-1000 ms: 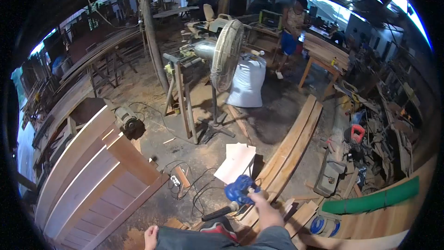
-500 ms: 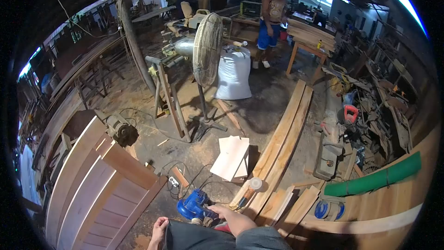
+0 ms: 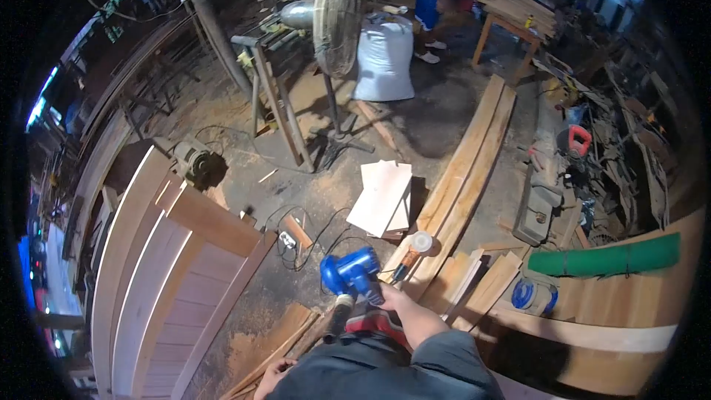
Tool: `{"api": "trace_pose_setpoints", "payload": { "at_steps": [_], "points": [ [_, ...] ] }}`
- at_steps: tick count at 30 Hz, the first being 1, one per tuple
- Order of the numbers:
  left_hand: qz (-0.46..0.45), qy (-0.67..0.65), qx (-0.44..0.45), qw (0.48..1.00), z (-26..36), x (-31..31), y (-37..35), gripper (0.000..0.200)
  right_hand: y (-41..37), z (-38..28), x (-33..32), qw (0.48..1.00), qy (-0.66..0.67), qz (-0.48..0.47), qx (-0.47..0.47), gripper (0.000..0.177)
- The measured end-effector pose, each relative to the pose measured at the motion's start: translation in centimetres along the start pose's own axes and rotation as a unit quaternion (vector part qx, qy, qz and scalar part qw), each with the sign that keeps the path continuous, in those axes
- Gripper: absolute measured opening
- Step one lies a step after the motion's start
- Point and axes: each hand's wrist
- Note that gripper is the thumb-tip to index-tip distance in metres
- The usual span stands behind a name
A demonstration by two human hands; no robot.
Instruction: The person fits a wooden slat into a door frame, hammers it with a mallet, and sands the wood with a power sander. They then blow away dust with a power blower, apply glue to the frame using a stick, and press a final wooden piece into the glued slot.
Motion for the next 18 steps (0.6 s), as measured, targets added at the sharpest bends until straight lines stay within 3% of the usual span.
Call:
{"api": "trace_pose_setpoints", "payload": {
  "at_steps": [2, 4, 5, 9, 11, 13, 15, 18],
  "points": [
    [0.039, 0.089, -0.005, 0.995, -1.3, 0.7, 1.6, 0.026, -0.5, 0.2, -0.4, 0.996, 0.088, 0.001, -0.014, 0.02],
    [0.065, 0.217, -0.007, 0.974, -2.6, 1.0, 3.0, 0.033, 1.8, 0.8, -2.3, 0.995, 0.093, -0.003, -0.035, 0.022],
    [0.056, 0.241, -0.02, 0.969, 0.0, 1.6, 2.9, 0.036, 2.8, 0.7, -3.3, 0.992, 0.103, -0.071, 0.028, 0.023],
    [0.052, 0.145, 0.008, 0.988, 0.2, 2.3, 4.6, 0.033, 2.7, 2.2, -0.2, 0.998, 0.04, 0.026, -0.041, 0.015],
    [0.051, 0.113, -0.009, 0.992, -0.4, 2.6, 5.4, 0.043, -0.8, 1.6, 4.8, 0.995, 0.011, 0.097, -0.029, 0.013],
    [0.069, 0.058, -0.007, 0.996, 0.5, 3.0, 6.0, 0.056, -0.7, 1.4, 5.9, 0.997, -0.031, 0.065, 0.026, 0.011],
    [0.097, -0.02, 0.015, 0.995, 5.4, 5.3, 6.7, 0.072, 0.8, 2.8, 6.0, 0.996, -0.034, 0.005, 0.08, 0.013],
    [0.087, -0.016, 0.088, 0.992, 10.0, 7.9, 9.4, 0.089, -0.6, 3.7, 9.2, 0.988, -0.062, 0.055, 0.131, 0.018]
  ]
}}
Point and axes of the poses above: each hand's wrist, its own y-axis towards the middle knuckle, its own x-axis out of the palm, z = x × y, and after that the axes turned 3 degrees about y, right-handed
